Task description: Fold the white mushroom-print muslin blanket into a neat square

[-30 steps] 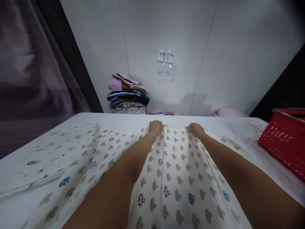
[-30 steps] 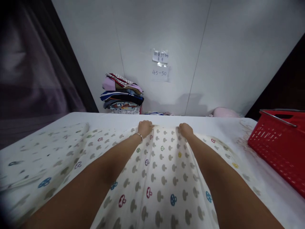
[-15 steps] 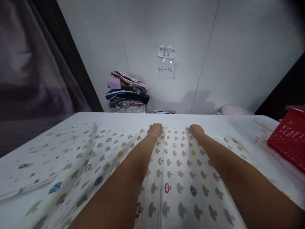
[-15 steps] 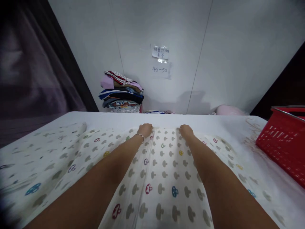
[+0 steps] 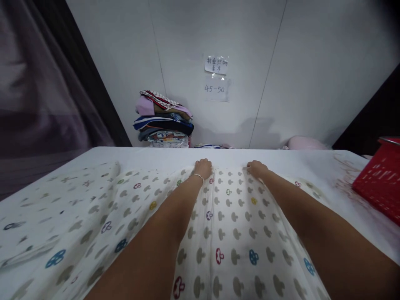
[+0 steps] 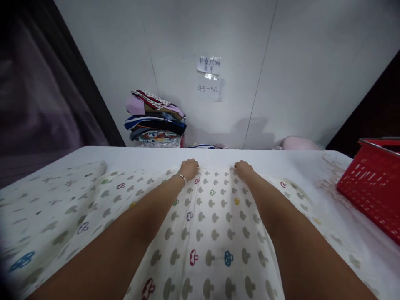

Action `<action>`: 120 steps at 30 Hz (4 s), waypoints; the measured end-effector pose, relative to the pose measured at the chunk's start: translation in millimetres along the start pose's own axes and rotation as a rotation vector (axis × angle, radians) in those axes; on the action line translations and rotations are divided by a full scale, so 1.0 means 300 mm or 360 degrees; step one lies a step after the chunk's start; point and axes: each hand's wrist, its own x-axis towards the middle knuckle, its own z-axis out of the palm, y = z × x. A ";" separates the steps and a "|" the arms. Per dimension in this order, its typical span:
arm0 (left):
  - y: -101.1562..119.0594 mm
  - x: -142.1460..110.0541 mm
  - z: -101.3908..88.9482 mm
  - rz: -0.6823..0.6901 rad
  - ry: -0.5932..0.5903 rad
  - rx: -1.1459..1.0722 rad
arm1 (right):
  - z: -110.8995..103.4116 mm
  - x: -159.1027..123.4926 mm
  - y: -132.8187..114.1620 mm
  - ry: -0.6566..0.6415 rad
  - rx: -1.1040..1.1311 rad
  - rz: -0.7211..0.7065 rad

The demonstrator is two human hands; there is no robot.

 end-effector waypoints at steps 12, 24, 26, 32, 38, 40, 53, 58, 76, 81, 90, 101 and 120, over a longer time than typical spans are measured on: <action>-0.014 -0.083 -0.115 0.0170 -0.0002 -0.0139 | -0.065 -0.045 0.000 -0.0086 -0.0028 -0.0204; -0.060 -0.475 -0.426 0.0279 0.0238 -0.0173 | -0.278 -0.442 0.131 -0.0136 0.0405 -0.0491; -0.095 -0.602 -0.476 0.0222 0.0282 -0.0080 | -0.299 -0.556 0.176 -0.0079 0.0399 -0.0500; -0.294 -0.968 -0.583 -0.0146 0.0444 -0.0070 | -0.296 -0.883 0.240 0.0268 0.0005 -0.0584; -0.485 -1.145 -0.495 -0.0696 0.0124 0.0083 | -0.215 -1.058 0.222 0.0256 0.0198 -0.0730; -0.504 -1.181 -0.426 -0.0777 -0.0072 0.0108 | -0.200 -1.089 0.198 0.0157 0.0476 -0.0685; 0.051 -1.136 -0.338 0.0385 0.0276 -0.0122 | -0.087 -1.068 0.136 0.0243 0.1948 -0.0227; 0.452 -1.078 -0.195 0.1214 0.0342 -0.0184 | -0.066 -1.111 0.067 0.0253 0.2039 -0.0226; 0.582 -1.119 -0.234 0.0799 0.0463 -0.1098 | -0.032 -1.362 -0.078 0.0343 0.2288 -0.0334; 0.593 -1.158 -0.263 0.0622 0.0396 -0.1406 | -0.037 -1.415 -0.074 0.0400 0.2221 -0.0389; 0.585 -1.188 -0.312 0.0630 0.0438 -0.1328 | -0.019 -1.450 -0.069 0.0534 0.1997 -0.0551; 0.569 -1.179 -0.327 0.0740 0.0771 -0.0949 | -0.058 -1.501 -0.067 0.0605 0.2001 -0.0446; 0.519 -1.211 -0.308 0.0841 0.0539 -0.0877 | -0.144 -1.543 -0.007 0.0793 0.1603 -0.0453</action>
